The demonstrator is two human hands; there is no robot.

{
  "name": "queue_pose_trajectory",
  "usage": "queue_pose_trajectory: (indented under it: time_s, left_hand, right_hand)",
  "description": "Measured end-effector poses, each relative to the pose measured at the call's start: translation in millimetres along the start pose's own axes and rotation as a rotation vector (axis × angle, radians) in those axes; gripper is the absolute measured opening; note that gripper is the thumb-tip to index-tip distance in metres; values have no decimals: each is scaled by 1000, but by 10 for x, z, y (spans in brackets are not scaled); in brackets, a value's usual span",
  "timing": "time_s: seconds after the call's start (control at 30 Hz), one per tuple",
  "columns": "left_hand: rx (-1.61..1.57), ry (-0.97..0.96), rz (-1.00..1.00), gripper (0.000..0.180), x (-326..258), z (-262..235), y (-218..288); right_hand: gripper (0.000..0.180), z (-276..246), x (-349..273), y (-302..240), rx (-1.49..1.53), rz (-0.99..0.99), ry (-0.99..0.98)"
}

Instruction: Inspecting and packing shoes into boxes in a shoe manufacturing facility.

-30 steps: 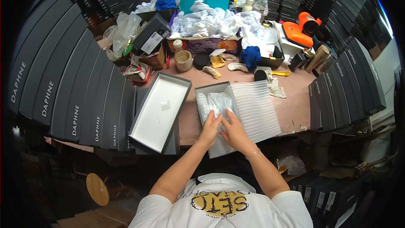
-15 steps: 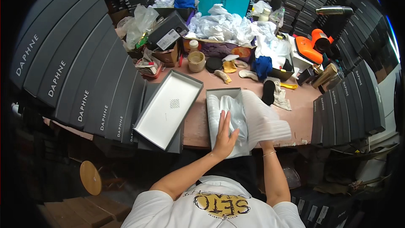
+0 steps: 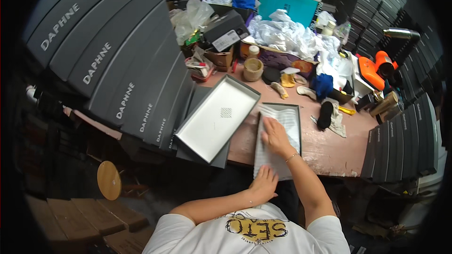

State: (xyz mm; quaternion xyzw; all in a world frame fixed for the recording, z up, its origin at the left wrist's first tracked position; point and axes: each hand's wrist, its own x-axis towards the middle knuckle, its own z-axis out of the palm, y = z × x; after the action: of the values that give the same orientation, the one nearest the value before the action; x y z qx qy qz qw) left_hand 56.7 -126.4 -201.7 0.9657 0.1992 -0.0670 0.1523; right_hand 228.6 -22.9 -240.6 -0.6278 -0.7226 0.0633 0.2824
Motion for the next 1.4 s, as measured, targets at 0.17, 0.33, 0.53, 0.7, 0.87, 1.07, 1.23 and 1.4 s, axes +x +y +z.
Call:
queue_pose_trajectory:
  time_s: [0.17, 0.33, 0.53, 0.7, 0.87, 1.07, 1.23, 1.4]
  left_hand:
    - [-88, 24, 14, 71, 201, 169, 80]
    - [-172, 99, -40, 65, 259, 347, -54]
    - [-269, -127, 104, 55, 212, -8, -67]
    - [-603, 462, 278, 36, -302, -221, -135]
    - [-914, 757, -221, 38, -430, -15, -571]
    - [-1707, 431, -391, 65, 405, 82, -804]
    - [-1685, 584, -399, 66, 347, 181, -729]
    - [-1548, 81, -573, 66, 456, 128, -999]
  right_hand:
    - [32, -234, 159, -180, -462, 139, -342]
    - [29, -273, 724, -718, -381, 111, -302]
    - [6, 293, 629, -403, -288, -424, 143]
    - [58, -1080, 396, -836, 110, -264, 321]
    - [42, -1929, -315, -144, 986, 639, 230]
    - [61, -965, -817, 216, 408, 921, -79]
    - [52, -881, -940, -28, 374, 810, -53]
    - [52, -582, -1252, 205, 896, 913, 122]
